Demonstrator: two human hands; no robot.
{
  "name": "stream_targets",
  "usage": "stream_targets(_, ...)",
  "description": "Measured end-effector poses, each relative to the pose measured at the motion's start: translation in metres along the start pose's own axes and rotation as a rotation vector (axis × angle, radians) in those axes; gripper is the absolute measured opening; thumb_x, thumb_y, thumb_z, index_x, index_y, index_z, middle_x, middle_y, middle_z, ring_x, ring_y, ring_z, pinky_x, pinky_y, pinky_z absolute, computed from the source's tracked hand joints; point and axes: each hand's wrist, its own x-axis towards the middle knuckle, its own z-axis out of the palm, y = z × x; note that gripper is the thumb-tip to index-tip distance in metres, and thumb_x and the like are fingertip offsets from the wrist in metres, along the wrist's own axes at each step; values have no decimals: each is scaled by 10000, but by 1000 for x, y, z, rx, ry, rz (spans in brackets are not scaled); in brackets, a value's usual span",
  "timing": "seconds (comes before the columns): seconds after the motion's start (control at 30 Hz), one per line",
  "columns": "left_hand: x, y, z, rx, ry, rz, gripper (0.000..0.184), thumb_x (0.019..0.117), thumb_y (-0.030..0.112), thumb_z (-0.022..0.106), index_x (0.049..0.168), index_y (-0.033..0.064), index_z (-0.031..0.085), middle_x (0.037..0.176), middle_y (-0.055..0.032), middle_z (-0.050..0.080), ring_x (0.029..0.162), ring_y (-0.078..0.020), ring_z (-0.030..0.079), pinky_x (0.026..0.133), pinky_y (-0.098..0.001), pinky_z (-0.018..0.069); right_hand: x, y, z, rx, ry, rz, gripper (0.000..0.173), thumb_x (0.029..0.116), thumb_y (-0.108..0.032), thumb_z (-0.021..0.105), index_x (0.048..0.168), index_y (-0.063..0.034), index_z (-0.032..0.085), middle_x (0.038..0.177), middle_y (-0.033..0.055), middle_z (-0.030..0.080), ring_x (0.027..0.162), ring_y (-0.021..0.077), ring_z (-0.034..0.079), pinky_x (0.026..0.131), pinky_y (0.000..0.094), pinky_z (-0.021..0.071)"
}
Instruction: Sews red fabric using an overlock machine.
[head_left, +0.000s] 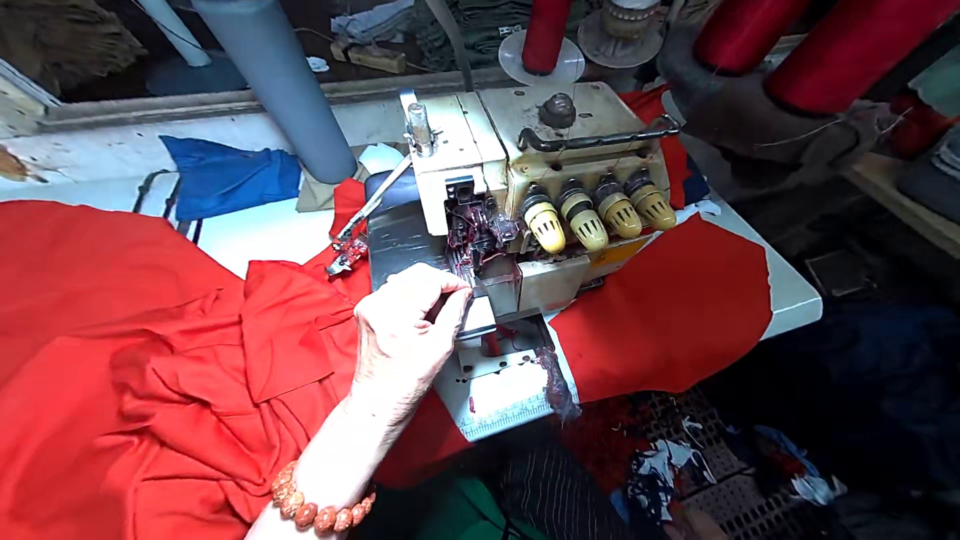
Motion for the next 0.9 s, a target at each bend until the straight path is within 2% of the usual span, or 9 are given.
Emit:
stream_targets(0.07,-2,0,-1,-3,-13,-3,103,938,123,667,911,65,749,855,-17,703,781,-22,630,715,-152,489,34,-32,2,158,199,-227,266,955,-133,668,1086,94,711,1051,271,712,944,420,714,846,579,576)
stream_targets(0.13,-2,1,-1,-1,-12,-7,103,938,121,666,918,68,752,869,-13,706,788,-15,632,724,-149,493,73,-79,4,211,336,-405,230,888,-121,721,1050,41,734,1022,212,721,881,344,725,764,491,612)
stream_targets(0.2,-3,2,-1,0,-13,0,98,938,113,669,916,62,750,866,-15,703,776,-7,627,711,-140,489,98,-124,3,211,323,-455,317,858,-138,760,1101,63,733,1127,255,715,1051,403,705,905,535,581)
stream_targets(0.27,-7,2,-5,-2,-35,13,82,940,111,680,921,60,742,867,-15,696,760,-9,622,691,-147,489,113,-150,7,157,268,-456,297,868,-149,734,1067,72,740,1108,271,717,1093,433,687,971,557,540)
stream_targets(0.37,-8,2,-6,-6,-46,10,74,935,110,682,917,72,742,868,-5,696,766,-13,626,693,-155,495,120,-155,11,110,232,-471,312,874,-131,688,1079,101,724,1104,298,716,1093,469,686,969,600,521)
stream_targets(0.47,-7,0,-6,-1,-45,3,81,936,118,676,922,87,749,866,12,697,766,0,626,691,-143,497,114,-152,-2,137,73,-383,247,911,-152,674,1011,62,746,999,252,736,1000,419,714,924,585,536)
stream_targets(0.53,-8,0,-7,1,-53,5,77,945,123,678,928,85,743,868,9,695,765,1,626,691,-142,497,109,-139,-2,260,-5,-369,220,899,-145,695,972,55,751,919,206,743,885,331,731,853,508,571)
stream_targets(0.67,-8,1,-6,-1,-57,-11,73,945,126,681,927,84,738,850,9,688,732,3,610,667,-139,486,100,-122,4,559,-105,-199,215,867,-123,730,1005,39,700,790,70,670,661,100,627,671,281,553)
stream_targets(0.9,-2,2,-3,-1,-29,-22,80,936,108,677,910,73,744,847,-10,695,749,-8,615,690,-138,481,96,-126,-1,753,-176,-111,136,978,-70,615,1025,22,704,778,16,710,634,51,677,628,218,588)
